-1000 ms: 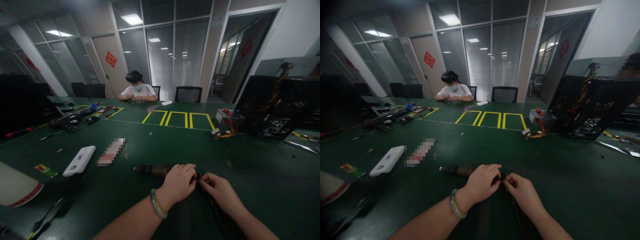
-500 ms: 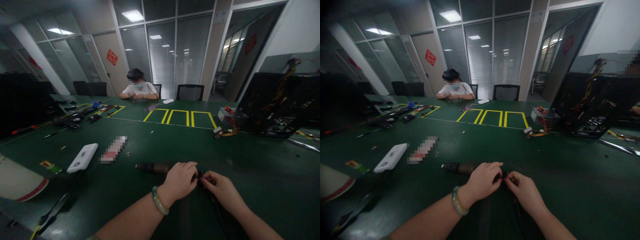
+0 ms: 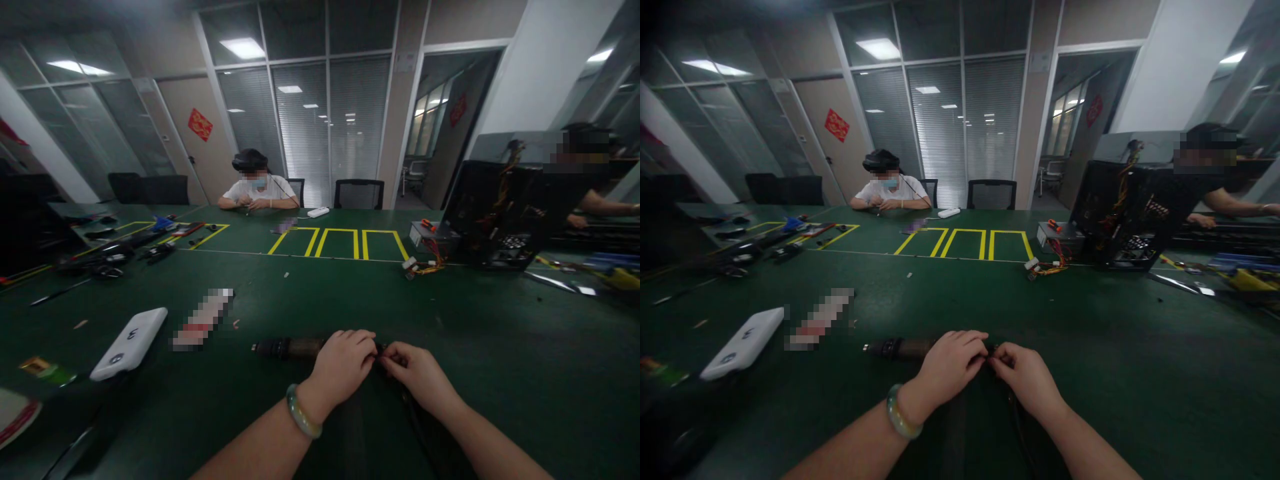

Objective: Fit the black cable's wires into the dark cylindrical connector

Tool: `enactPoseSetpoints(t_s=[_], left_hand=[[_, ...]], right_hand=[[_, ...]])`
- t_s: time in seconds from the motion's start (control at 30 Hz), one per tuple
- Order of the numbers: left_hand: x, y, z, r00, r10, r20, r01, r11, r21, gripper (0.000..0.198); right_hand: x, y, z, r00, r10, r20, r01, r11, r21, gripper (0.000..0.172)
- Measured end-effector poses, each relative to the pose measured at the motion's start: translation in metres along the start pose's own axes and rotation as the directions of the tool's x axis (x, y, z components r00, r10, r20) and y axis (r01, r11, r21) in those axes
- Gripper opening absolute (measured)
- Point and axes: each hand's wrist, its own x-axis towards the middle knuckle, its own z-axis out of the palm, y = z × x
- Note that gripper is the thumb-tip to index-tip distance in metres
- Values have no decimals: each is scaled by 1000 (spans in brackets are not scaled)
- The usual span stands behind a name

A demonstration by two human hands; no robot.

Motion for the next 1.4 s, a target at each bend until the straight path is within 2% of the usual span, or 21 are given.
enactPoseSetpoints(t_s=[0.33, 0.57, 0.87, 1.4], left_hand=[[-2, -1, 6, 1000, 25, -15, -25, 1000, 1, 12], [-8, 3, 5, 997, 21, -76, -23, 1000, -18, 22], [-11, 5, 0, 995, 53, -90, -51, 998, 22, 13], [-11, 6, 5, 988, 37, -152, -31, 999, 43, 15]], right_hand=[[-1, 3, 5, 994, -60, -97, 59, 998, -17, 16], [-4, 1, 6, 989, -67, -129, 63, 997, -31, 15], [-6, 2, 7, 988, -76, -131, 70, 996, -50, 15], [-5, 3, 7, 988, -88, -126, 83, 996, -44, 16]])
